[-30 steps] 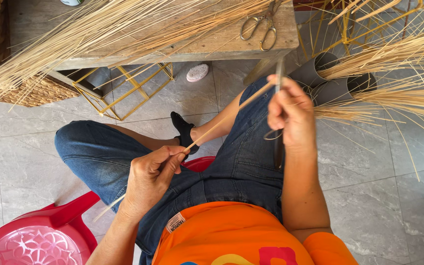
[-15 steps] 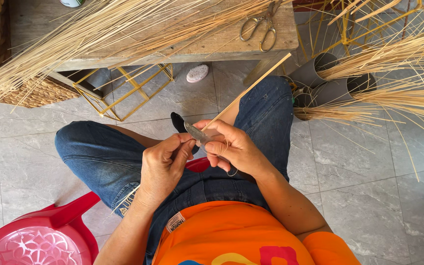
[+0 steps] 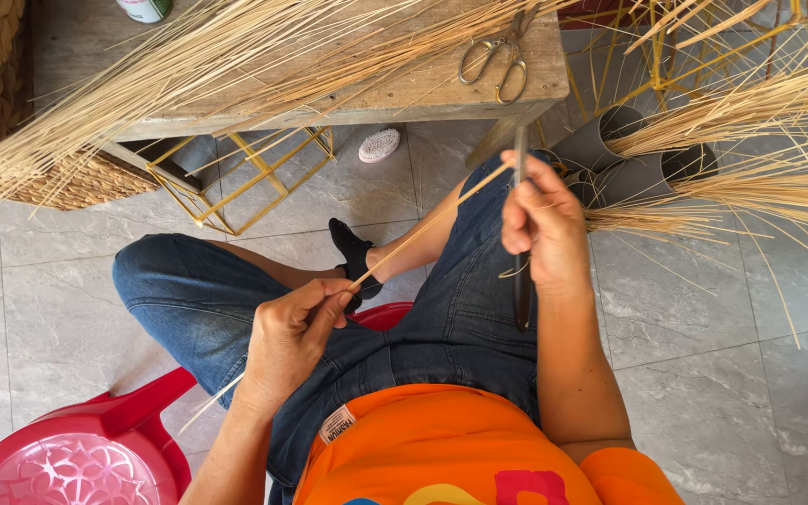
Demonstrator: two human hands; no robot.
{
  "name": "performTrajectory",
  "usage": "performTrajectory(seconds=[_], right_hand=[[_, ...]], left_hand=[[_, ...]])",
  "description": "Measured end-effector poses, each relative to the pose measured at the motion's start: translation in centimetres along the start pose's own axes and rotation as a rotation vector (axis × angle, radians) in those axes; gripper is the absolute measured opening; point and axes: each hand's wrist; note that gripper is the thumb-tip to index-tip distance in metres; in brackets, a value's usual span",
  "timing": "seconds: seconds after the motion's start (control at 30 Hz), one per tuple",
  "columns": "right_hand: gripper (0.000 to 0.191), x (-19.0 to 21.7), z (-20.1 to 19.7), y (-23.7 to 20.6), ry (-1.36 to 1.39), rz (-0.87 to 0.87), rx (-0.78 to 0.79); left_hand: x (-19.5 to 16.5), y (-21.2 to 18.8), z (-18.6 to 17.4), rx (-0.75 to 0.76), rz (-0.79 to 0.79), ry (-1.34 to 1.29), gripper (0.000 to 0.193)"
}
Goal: The person sits on a red plastic chair and uses a small knife to shave thin bamboo strips one at a time. They hold each strip with the left hand and draw the knife along its length with the right hand, producing fine shavings. The person repeatedly picks new strips from a pile on a wooden table and continues the shaving process.
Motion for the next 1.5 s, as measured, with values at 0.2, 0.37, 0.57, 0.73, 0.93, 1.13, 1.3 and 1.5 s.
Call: performTrajectory(seconds=[0.2, 0.37, 0.57, 0.73, 0.93, 1.13, 1.3, 1.5], right_hand=[[0.03, -0.8, -1.7, -0.5, 0.127, -0.042, 0.014], [0.031, -2.5, 0.5, -0.8, 0.093, -0.038, -0.005], [0.041, -3.3, 2.3, -0.8, 0.05, 0.036, 0.032], [0.037, -5.1, 1.5, -0.8, 0.295, 0.118, 0.011], [0.041, -8.3, 1.5, -2.3, 0.291, 0.264, 0.071], [0.039, -10.2, 1.7, -3.8, 0.156, 0.377, 0.089], [0.031, -8.9, -0.8, -3.6, 0.029, 0.182, 0.021], [0.036, -3.7, -4.5, -4.3, -0.037, -0.054, -0.217]], left_hand=[[0.2, -0.2, -0.6, -0.032, -0.199, 0.001, 0.018], [0.1, -0.1, -0.3, -0.099, 0.014, 0.008, 0.017], [0.0, 0.4, 0.7, -0.106, -0.049, -0.048, 0.016], [0.3, 0.5, 1.4, -0.077, -0.109, -0.044, 0.018], [1.1, 0.4, 1.4, -0.145, 0.007, -0.042, 0.012], [1.2, 0.1, 1.0, -0.236, 0.09, 0.113, 0.014], [0.2, 0.2, 0.6, -0.283, 0.118, 0.17, 0.012], [-2.3, 0.1, 0.1, -0.337, 0.258, 0.276, 0.021]])
Point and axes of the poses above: each hand's wrist, its own y-axis towards the middle knuckle, its own z-axis out of the palm, x = y × z, and after that the axes turned 7 degrees about x, right-handed
